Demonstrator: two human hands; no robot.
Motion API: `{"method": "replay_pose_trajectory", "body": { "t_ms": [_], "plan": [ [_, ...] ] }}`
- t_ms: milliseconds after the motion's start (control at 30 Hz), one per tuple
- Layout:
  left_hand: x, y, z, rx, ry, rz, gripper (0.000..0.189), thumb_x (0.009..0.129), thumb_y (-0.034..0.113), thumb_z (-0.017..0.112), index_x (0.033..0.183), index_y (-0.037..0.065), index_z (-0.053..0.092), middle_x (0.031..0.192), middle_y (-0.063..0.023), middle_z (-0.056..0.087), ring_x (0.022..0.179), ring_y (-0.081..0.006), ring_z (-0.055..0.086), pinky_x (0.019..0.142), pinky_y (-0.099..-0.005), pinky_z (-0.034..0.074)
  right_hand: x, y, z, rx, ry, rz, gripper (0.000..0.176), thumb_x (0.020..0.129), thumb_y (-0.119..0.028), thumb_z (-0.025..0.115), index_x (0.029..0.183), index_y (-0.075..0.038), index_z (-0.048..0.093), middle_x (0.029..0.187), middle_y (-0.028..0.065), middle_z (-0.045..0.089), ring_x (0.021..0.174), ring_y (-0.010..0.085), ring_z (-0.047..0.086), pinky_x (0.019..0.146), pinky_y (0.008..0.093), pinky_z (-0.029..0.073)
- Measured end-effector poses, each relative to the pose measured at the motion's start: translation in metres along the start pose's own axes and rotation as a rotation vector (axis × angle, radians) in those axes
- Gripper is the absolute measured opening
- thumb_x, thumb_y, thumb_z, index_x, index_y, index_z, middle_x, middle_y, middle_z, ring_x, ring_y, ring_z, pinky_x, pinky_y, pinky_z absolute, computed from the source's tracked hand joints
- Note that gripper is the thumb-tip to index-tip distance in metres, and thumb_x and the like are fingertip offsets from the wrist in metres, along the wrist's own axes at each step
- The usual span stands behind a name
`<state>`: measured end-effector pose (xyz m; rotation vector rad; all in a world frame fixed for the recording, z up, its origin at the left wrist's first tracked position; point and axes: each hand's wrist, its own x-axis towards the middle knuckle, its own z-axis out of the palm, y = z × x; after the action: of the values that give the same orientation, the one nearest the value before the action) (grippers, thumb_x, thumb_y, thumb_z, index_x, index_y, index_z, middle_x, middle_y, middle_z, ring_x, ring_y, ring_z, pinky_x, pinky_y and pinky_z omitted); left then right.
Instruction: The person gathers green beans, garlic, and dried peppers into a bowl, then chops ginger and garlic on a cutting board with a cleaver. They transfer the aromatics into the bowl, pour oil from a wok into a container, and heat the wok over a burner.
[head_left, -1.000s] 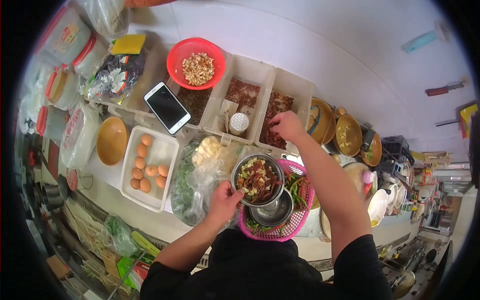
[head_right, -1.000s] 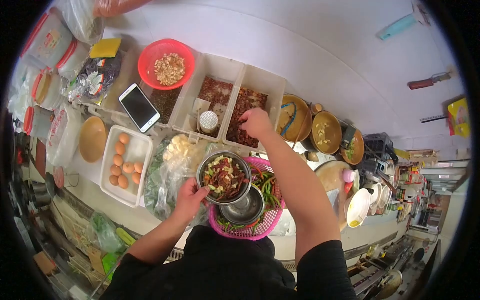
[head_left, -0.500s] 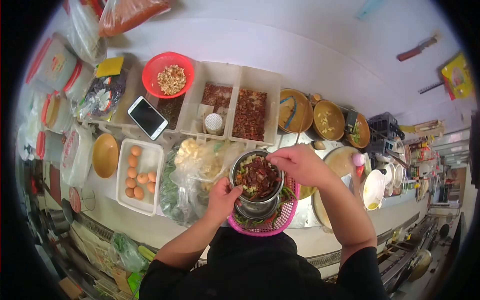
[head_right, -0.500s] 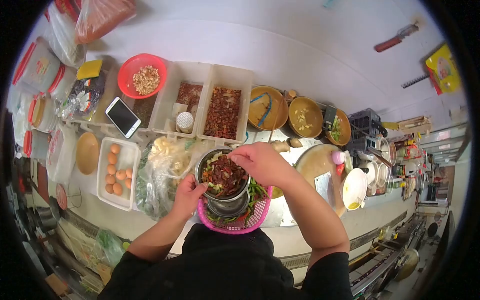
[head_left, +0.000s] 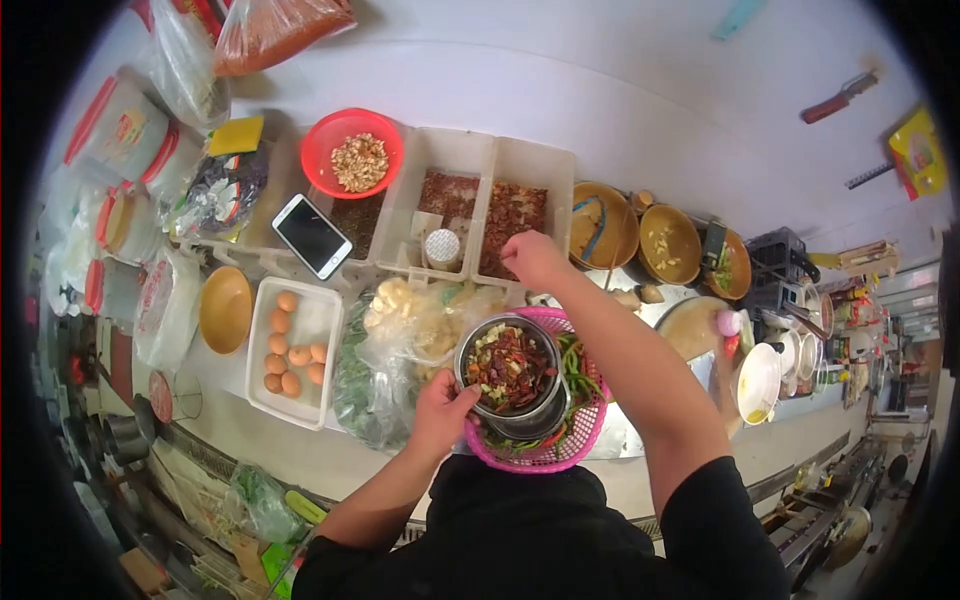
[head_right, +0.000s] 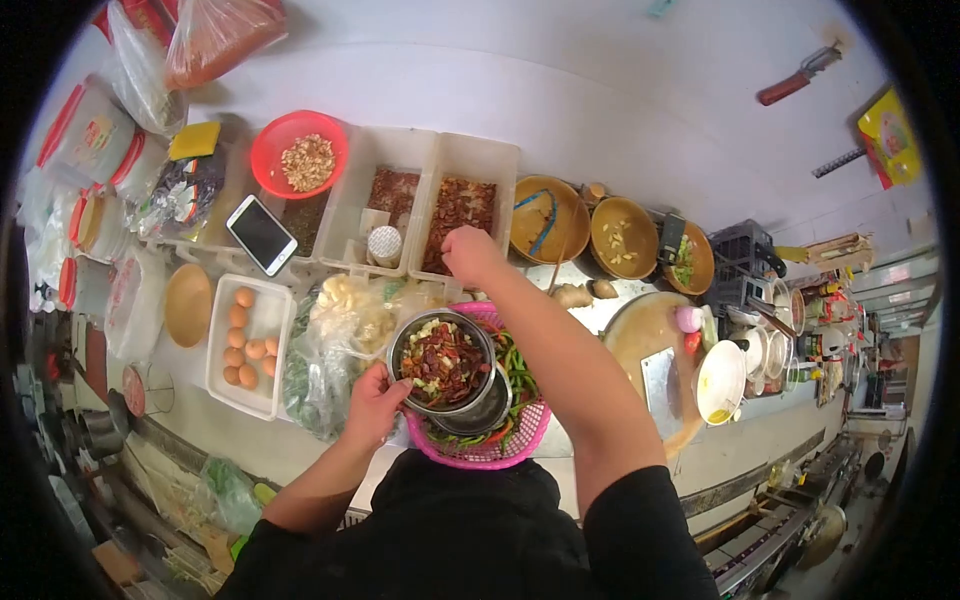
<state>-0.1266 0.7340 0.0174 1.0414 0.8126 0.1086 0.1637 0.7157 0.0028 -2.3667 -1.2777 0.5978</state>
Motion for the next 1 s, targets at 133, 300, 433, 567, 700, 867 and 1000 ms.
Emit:
{"method": "replay_pose_trajectory", "body": {
  "t_ms": [133, 300, 433, 567, 700, 867, 1000],
  "plan": [
    [-0.005, -0.002, -0.013, -0.024, 0.022, 0.065, 0.009, 0.089, 0.007, 0.061, 0.09, 0.001, 0.054, 0.071, -0.0039, 0.058, 0.055, -0.0105, 0.058, 0.05, -0.0236, 0.048, 0.045, 0.015, 0.028, -0.332, -0.242, 0.083, 0.021, 0.074, -0.017, 0.068, 0.083, 0.002, 0.071, 0.093, 0.0193, 0.068, 0.089, 0.0341, 0.066, 0.08, 0.0405, 0.053],
    [-0.006, 0.006, -0.014, -0.013, 0.065, 0.054, 0.01, 0.089, 0.006, 0.061, 0.088, 0.001, 0.053, 0.07, -0.0043, 0.057, 0.055, -0.0114, 0.058, 0.05, -0.0245, 0.049, 0.082, 0.046, 0.063, -0.339, -0.633, -0.054, 0.013, 0.07, -0.012, 0.073, 0.076, -0.001, 0.073, 0.082, 0.016, 0.07, 0.081, 0.0304, 0.069, 0.074, 0.0401, 0.055],
    [0.001, -0.005, -0.009, 0.016, 0.056, 0.081, 0.011, 0.089, 0.006, 0.061, 0.085, 0.001, 0.052, 0.069, -0.0043, 0.056, 0.053, -0.0118, 0.057, 0.049, -0.0248, 0.048, 0.044, 0.027, 0.016, -0.199, 0.003, -0.186, 0.002, 0.071, 0.0, 0.069, 0.072, 0.002, 0.069, 0.068, 0.0133, 0.067, 0.06, 0.0229, 0.066, 0.059, 0.0358, 0.054],
    [0.004, 0.004, 0.011, 0.063, 0.032, 0.06, 0.012, 0.088, 0.006, 0.062, 0.085, 0.001, 0.052, 0.069, -0.0041, 0.056, 0.053, -0.0119, 0.057, 0.049, -0.0248, 0.048, -0.018, -0.003, -0.055, 0.686, -0.079, 0.168, 0.011, 0.075, -0.002, 0.07, 0.085, 0.002, 0.068, 0.07, 0.0089, 0.067, 0.063, 0.0143, 0.064, 0.06, 0.0278, 0.052],
    [0.013, -0.005, 0.045, 0.094, -0.083, 0.053, 0.012, 0.088, 0.007, 0.063, 0.087, 0.001, 0.052, 0.07, -0.0036, 0.055, 0.053, -0.0106, 0.056, 0.048, -0.0247, 0.048, -0.14, -0.009, -0.104, 0.766, -0.1, 0.111, 0.013, 0.08, -0.002, 0.067, 0.093, 0.002, 0.069, 0.075, 0.0065, 0.069, 0.065, 0.0115, 0.064, 0.061, 0.0257, 0.052],
    [0.006, -0.015, 0.13, 0.203, -0.331, 0.035, 0.012, 0.088, 0.008, 0.062, 0.089, 0.001, 0.052, 0.073, -0.004, 0.056, 0.057, -0.0098, 0.055, 0.049, -0.0245, 0.048, -0.289, 0.007, -0.121, 0.612, 0.044, 0.343, 0.016, 0.083, -0.004, 0.066, 0.099, 0.0, 0.069, 0.078, 0.0068, 0.07, 0.068, 0.0111, 0.065, 0.064, 0.0255, 0.053],
    [-0.019, -0.043, 0.212, 0.367, -0.577, -0.061, 0.01, 0.088, 0.006, 0.06, 0.096, 0.003, 0.055, 0.08, -0.0047, 0.062, 0.062, -0.01, 0.058, 0.051, -0.0228, 0.048, -0.419, 0.043, -0.122, 0.65, 0.466, 0.446, 0.019, 0.083, -0.008, 0.067, 0.101, -0.001, 0.068, 0.083, 0.0112, 0.067, 0.073, 0.0156, 0.065, 0.068, 0.0278, 0.052]
  ]
}}
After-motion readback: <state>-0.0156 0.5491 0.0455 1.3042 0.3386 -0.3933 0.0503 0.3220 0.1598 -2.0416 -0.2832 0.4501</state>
